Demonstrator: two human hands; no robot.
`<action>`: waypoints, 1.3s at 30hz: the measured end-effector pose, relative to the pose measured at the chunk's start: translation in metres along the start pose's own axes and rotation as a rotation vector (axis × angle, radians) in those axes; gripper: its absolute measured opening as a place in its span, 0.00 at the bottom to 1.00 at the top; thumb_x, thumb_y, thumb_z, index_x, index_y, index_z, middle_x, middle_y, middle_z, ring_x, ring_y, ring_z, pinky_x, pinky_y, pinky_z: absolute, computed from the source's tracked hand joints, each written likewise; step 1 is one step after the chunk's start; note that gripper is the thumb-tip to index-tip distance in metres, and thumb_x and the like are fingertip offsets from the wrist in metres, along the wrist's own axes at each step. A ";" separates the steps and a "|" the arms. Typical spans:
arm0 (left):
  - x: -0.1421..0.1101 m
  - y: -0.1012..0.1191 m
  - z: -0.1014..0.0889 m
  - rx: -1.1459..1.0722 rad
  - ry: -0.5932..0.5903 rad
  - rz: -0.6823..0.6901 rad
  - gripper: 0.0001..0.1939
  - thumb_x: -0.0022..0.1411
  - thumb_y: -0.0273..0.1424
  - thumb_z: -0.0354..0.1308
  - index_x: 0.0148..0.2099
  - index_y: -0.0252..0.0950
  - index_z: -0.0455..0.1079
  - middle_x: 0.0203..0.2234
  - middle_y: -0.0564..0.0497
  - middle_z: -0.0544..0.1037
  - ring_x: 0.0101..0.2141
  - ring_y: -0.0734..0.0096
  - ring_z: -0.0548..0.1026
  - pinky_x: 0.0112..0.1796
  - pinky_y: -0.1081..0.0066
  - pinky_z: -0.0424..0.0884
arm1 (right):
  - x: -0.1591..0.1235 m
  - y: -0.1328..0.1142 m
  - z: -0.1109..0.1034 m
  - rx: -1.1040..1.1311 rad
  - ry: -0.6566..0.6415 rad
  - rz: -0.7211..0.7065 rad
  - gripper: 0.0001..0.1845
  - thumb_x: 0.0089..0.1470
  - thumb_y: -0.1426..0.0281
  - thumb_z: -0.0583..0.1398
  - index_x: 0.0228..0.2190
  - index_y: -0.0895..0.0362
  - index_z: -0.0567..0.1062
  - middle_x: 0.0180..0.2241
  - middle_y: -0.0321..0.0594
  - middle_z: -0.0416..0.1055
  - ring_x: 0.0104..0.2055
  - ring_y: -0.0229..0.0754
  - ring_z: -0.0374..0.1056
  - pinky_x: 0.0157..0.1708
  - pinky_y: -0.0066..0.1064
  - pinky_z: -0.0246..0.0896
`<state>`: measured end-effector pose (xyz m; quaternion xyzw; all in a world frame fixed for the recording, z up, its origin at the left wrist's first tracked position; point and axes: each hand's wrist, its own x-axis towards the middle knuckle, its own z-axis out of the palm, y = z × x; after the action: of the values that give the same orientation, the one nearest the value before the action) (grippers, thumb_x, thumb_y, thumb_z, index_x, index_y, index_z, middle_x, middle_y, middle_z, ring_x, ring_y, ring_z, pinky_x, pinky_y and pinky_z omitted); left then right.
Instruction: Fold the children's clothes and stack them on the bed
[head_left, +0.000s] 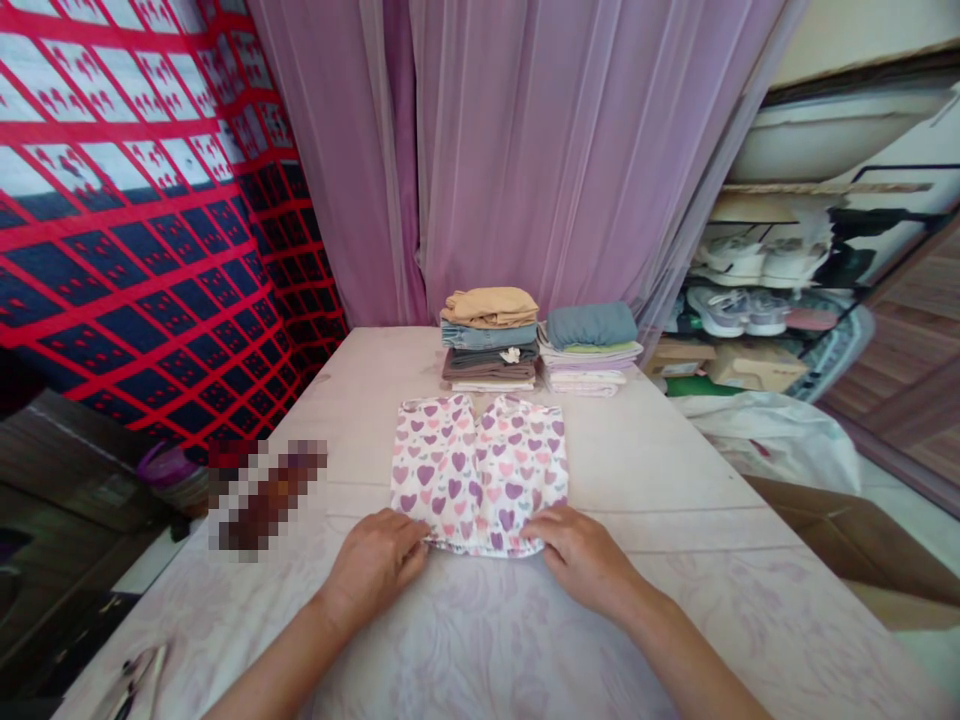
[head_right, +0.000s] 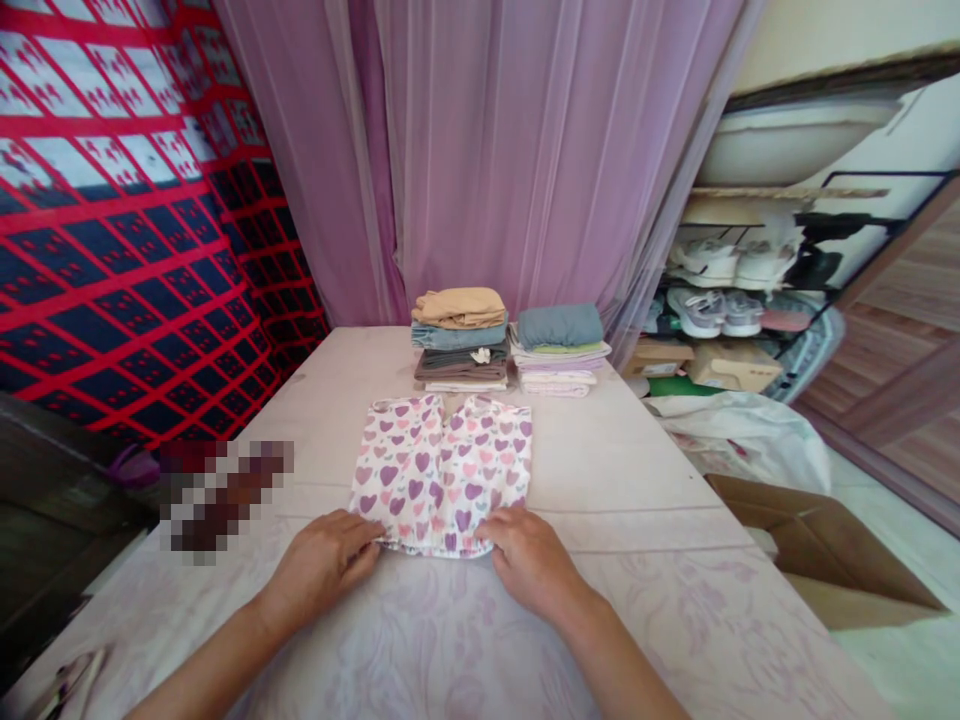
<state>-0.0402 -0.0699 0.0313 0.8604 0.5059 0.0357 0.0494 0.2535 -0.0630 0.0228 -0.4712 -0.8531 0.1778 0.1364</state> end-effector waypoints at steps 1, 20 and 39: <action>0.002 0.002 -0.007 0.014 -0.036 -0.011 0.13 0.65 0.34 0.48 0.40 0.40 0.74 0.31 0.50 0.78 0.35 0.62 0.75 0.39 0.64 0.69 | -0.002 0.001 -0.004 0.024 -0.040 -0.009 0.26 0.43 0.83 0.52 0.39 0.50 0.78 0.40 0.38 0.76 0.44 0.42 0.69 0.45 0.32 0.61; 0.097 0.133 0.015 -0.143 -0.130 0.094 0.23 0.56 0.45 0.59 0.50 0.38 0.69 0.45 0.43 0.74 0.44 0.53 0.73 0.41 0.60 0.71 | 0.125 0.152 -0.032 0.090 0.246 0.747 0.17 0.52 0.58 0.56 0.35 0.53 0.80 0.35 0.39 0.78 0.37 0.41 0.72 0.31 0.24 0.58; 0.113 0.078 0.047 -1.259 -0.155 -0.167 0.24 0.63 0.36 0.50 0.60 0.38 0.59 0.24 0.59 0.68 0.18 0.82 0.62 0.22 0.80 0.58 | 0.117 0.157 -0.039 -0.001 0.316 0.848 0.17 0.53 0.65 0.53 0.37 0.53 0.80 0.41 0.41 0.77 0.41 0.43 0.70 0.34 0.26 0.58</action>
<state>0.0872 -0.0113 -0.0049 0.6243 0.4484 0.2600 0.5844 0.3275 0.1207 -0.0026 -0.8006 -0.5533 0.1434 0.1799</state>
